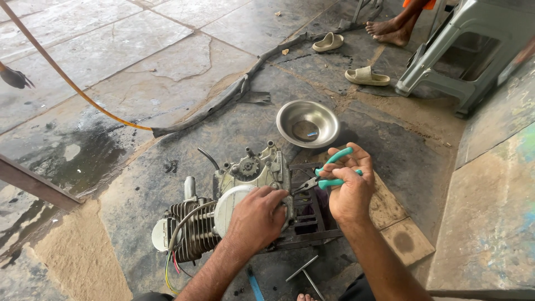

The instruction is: Repairing and assembling a motorcycle engine component.

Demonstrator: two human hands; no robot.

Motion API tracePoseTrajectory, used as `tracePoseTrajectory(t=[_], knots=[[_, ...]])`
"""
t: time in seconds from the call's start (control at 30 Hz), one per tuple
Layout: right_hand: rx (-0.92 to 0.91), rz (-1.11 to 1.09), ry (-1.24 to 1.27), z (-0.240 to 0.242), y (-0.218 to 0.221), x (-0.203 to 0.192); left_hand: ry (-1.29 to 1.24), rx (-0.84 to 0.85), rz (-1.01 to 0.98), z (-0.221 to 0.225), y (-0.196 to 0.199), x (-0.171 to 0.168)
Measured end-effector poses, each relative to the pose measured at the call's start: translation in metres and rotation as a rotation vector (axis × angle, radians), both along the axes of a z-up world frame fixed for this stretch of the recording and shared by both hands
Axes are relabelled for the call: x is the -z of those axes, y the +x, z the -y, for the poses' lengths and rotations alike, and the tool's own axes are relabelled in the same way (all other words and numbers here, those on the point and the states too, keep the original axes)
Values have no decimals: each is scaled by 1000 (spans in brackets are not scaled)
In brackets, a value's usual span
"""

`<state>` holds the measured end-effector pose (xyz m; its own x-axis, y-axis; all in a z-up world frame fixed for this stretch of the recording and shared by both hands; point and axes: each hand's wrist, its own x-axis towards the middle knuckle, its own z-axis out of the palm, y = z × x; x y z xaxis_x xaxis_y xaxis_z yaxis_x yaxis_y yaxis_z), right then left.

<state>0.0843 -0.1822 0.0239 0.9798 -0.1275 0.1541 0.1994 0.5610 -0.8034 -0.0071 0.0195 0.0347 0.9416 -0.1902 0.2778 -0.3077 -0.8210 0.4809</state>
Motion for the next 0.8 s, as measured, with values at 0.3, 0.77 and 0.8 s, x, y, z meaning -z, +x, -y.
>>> tracePoseTrajectory(t=[0.3,0.77,0.8], knots=[[8,-4,-19,0,-1,0,7,-51,-32,1,9,21],[5,1,-20,-2,0,0,46,-127,-43,6,10,17],[5,4,-16,-2,0,-1,43,-131,-42,5,10,16]])
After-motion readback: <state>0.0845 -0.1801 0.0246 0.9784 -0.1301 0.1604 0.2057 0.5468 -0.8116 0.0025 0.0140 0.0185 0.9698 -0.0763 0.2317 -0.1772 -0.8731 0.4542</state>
